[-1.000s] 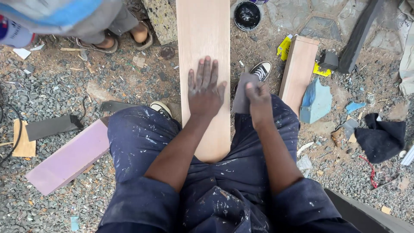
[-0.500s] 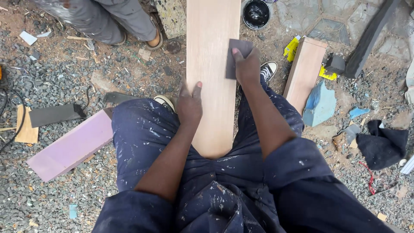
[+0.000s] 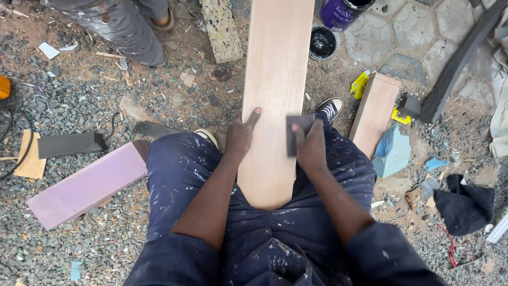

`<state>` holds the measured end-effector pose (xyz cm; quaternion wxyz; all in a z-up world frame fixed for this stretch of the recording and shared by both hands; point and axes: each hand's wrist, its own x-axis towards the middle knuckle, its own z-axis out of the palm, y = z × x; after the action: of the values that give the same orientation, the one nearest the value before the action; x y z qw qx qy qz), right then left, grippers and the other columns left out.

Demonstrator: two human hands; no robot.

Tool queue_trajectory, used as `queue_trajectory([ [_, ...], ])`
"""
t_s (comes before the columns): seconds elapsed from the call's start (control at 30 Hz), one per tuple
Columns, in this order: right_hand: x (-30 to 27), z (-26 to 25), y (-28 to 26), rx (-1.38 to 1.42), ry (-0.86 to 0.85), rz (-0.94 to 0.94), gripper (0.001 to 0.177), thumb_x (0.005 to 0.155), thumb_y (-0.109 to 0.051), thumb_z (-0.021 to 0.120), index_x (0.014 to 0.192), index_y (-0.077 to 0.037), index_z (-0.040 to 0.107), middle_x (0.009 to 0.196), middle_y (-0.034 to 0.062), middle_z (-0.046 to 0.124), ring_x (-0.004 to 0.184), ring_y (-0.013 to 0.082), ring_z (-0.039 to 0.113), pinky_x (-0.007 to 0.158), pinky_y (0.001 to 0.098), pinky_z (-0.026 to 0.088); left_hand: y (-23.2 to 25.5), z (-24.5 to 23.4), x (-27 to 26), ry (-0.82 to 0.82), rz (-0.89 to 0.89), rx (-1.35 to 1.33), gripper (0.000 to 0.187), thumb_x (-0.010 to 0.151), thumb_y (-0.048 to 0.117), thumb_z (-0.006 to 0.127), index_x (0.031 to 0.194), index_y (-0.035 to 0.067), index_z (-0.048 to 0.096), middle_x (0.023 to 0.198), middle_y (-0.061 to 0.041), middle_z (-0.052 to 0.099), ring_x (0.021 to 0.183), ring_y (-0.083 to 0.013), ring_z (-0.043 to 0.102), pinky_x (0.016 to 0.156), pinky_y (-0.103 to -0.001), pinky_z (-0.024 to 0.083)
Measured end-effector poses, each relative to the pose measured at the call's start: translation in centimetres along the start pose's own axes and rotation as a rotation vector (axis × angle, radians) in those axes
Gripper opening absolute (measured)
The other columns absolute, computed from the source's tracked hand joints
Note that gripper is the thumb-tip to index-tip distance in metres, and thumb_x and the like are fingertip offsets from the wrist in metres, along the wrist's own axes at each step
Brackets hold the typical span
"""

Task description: The person sits on the ground and sands a long wooden plank using a sanding block. They hold the plank between their legs and rub the sanding block along its length, occasionally flipping the block to use a different side.

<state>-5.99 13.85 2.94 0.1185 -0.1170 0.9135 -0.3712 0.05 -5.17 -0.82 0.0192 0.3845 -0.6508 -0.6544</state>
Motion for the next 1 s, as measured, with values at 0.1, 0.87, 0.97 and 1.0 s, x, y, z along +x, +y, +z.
queue_trajectory([
  [0.1, 7.0, 0.3, -1.0, 0.059, 0.029, 0.029, 0.052, 0.104, -0.040, 0.067, 0.123, 0.003, 0.044, 0.105, 0.0243, 0.058, 0.104, 0.0442, 0.066, 0.085, 0.0538, 0.051, 0.1, -0.3, -0.1, -0.015, -0.003, 0.027, 0.073, 0.085, 0.080, 0.062, 0.100, 0.009, 0.068, 0.087, -0.019, 0.072, 0.097, -0.0361, 0.072, 0.090, -0.049, 0.053],
  [0.87, -3.7, 0.1, -2.7, -0.041, -0.037, 0.171, 0.058, 0.104, -0.037, 0.062, 0.138, 0.006, 0.042, 0.114, 0.0258, 0.055, 0.113, 0.0456, 0.062, 0.090, 0.0552, 0.055, -0.5, -0.5, -0.4, 0.022, 0.057, 0.087, 0.076, 0.101, 0.070, 0.034, 0.128, 0.004, 0.060, 0.110, -0.027, 0.069, 0.113, -0.0440, 0.065, 0.096, -0.055, 0.050],
  [0.97, -0.4, 0.4, -2.6, -0.028, 0.031, 0.132, 0.058, 0.105, -0.039, 0.062, 0.137, 0.005, 0.043, 0.116, 0.0264, 0.056, 0.115, 0.0462, 0.061, 0.092, 0.0555, 0.053, 0.2, -0.1, -1.0, 0.034, 0.057, 0.141, 0.071, 0.106, 0.059, 0.030, 0.149, 0.004, 0.047, 0.133, -0.029, 0.062, 0.128, -0.0443, 0.058, 0.106, -0.057, 0.047],
  [1.0, 0.9, 0.5, -2.1, -0.018, 0.053, 0.108, 0.057, 0.104, -0.039, 0.064, 0.135, 0.004, 0.045, 0.116, 0.0264, 0.057, 0.116, 0.0464, 0.061, 0.092, 0.0553, 0.053, 0.3, 0.2, -1.1, 0.047, 0.057, 0.162, 0.067, 0.108, 0.051, 0.029, 0.154, 0.004, 0.040, 0.141, -0.028, 0.057, 0.133, -0.0432, 0.055, 0.110, -0.056, 0.045],
])
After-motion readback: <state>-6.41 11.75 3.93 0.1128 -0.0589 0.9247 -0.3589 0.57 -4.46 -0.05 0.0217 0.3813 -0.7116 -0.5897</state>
